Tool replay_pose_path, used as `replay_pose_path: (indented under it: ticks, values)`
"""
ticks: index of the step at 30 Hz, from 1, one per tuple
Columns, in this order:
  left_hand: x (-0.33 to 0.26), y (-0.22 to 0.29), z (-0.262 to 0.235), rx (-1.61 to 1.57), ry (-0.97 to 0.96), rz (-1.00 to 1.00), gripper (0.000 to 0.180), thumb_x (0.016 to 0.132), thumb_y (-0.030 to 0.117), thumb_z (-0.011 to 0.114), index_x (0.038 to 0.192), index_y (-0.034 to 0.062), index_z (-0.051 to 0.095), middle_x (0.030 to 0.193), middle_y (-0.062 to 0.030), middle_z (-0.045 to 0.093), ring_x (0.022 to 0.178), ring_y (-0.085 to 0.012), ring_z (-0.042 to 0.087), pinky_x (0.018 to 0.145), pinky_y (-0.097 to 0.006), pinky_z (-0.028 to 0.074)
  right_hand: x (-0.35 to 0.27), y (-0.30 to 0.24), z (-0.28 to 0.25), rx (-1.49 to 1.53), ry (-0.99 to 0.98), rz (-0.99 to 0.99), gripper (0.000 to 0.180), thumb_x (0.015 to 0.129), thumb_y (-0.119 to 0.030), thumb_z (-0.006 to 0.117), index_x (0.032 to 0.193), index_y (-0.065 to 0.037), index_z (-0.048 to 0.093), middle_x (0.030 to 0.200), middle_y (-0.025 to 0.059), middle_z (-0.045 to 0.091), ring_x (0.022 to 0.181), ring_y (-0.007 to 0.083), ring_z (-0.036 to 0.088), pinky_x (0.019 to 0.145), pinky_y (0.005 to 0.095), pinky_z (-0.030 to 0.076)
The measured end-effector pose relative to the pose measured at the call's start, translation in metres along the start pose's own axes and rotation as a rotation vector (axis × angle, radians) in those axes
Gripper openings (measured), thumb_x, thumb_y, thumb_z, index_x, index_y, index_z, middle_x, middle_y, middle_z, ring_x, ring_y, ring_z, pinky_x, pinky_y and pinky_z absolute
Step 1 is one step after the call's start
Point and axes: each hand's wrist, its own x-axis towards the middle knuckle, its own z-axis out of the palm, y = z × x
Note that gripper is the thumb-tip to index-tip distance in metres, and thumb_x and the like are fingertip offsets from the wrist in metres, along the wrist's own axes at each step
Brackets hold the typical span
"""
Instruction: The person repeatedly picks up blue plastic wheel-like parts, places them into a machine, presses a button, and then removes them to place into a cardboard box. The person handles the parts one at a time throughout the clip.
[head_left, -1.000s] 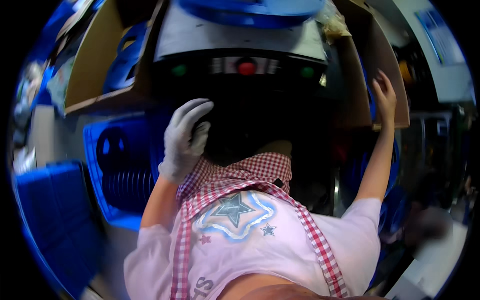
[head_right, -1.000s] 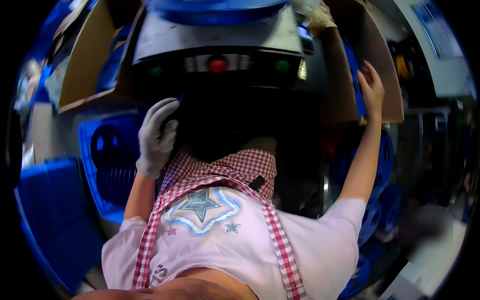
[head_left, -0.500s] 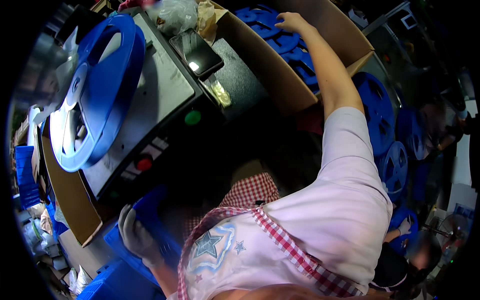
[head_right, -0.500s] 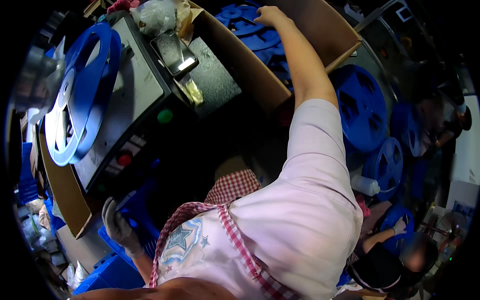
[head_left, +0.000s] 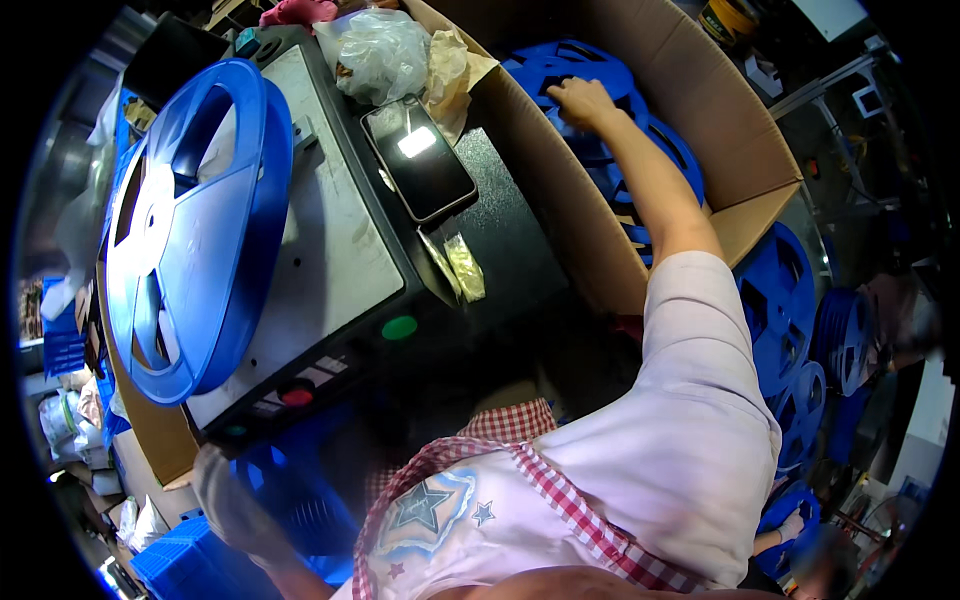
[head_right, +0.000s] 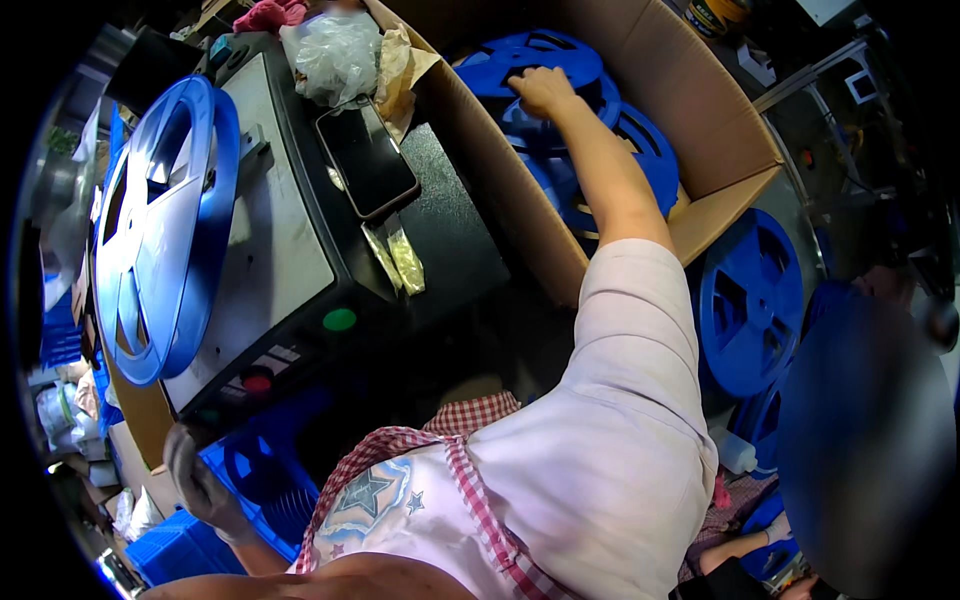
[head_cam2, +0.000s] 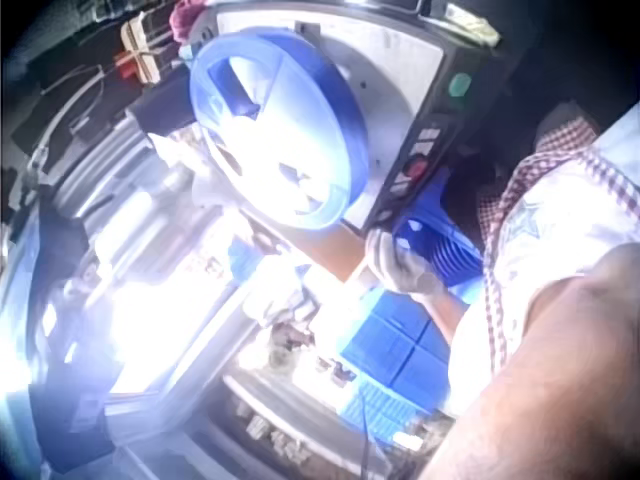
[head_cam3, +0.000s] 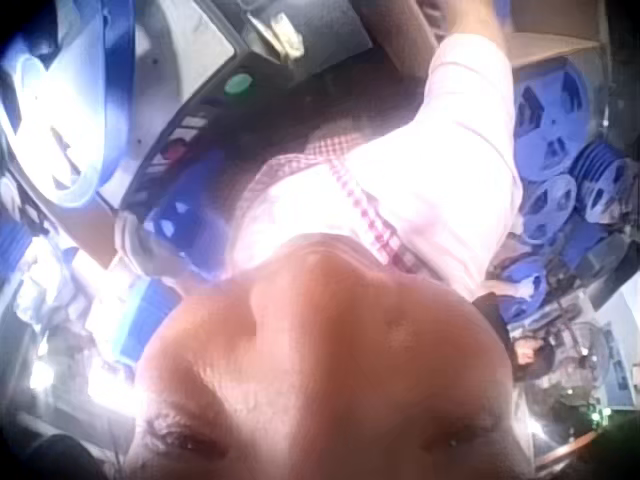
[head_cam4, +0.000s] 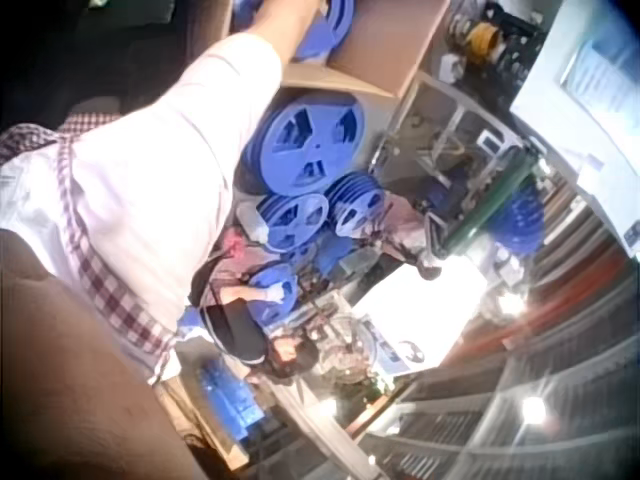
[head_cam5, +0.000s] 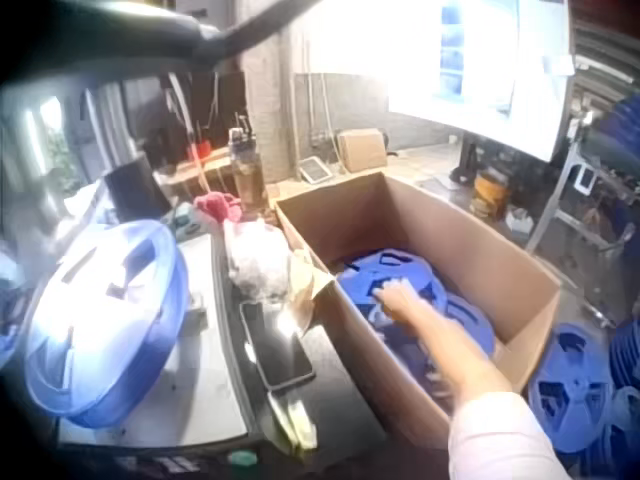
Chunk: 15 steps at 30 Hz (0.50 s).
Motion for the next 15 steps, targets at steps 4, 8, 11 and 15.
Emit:
replay_pose_path:
  ticks: [4, 8, 11, 15]
  values:
    - [0.051, 0.005, -0.017, 0.146, 0.077, 0.134, 0.040, 0.088, 0.002, 0.056, 0.128, -0.0009, 0.051, 0.132, -0.0204, 0.051, 0.125, -0.0374, 0.048, 0.105, -0.046, 0.037, -0.042, 0.045, -0.074, 0.015, 0.466, 0.103, 0.029, 0.086, -0.015, 0.059, 0.113, -0.022, 0.065, 0.093, 0.0065, 0.065, 0.090, 0.0273, 0.065, 0.077, 0.0392, 0.054]
    - [0.100, -0.007, -0.010, 0.304, -0.022, 0.240, 0.060, 0.082, 0.013, 0.067, 0.138, 0.0046, 0.044, 0.138, -0.0168, 0.047, 0.132, -0.0347, 0.039, 0.110, -0.043, 0.030, -0.143, 0.051, -0.141, -0.108, 0.667, -0.028, 0.033, 0.087, -0.012, 0.057, 0.116, -0.026, 0.064, 0.097, 0.0063, 0.064, 0.094, 0.0269, 0.064, 0.079, 0.0370, 0.054]
    - [0.118, -0.018, -0.008, 0.346, -0.122, 0.311, 0.050, 0.081, 0.010, 0.065, 0.129, 0.0089, 0.050, 0.123, -0.0151, 0.056, 0.120, -0.0358, 0.049, 0.102, -0.043, 0.039, -0.217, 0.034, -0.174, 0.104, 0.924, 0.002, 0.040, 0.087, -0.004, 0.057, 0.123, -0.021, 0.062, 0.098, 0.0112, 0.064, 0.091, 0.0297, 0.063, 0.077, 0.0377, 0.053]
    - [0.137, -0.063, 0.019, 0.398, 0.025, 0.439, 0.034, 0.083, 0.009, 0.061, 0.116, 0.0126, 0.055, 0.104, -0.0099, 0.059, 0.104, -0.0323, 0.057, 0.088, -0.041, 0.048, -0.316, -0.016, -0.215, 0.660, 1.016, 0.183, 0.026, 0.098, -0.011, 0.052, 0.119, -0.003, 0.063, 0.117, 0.0091, 0.065, 0.108, 0.0186, 0.061, 0.093, 0.0310, 0.046]
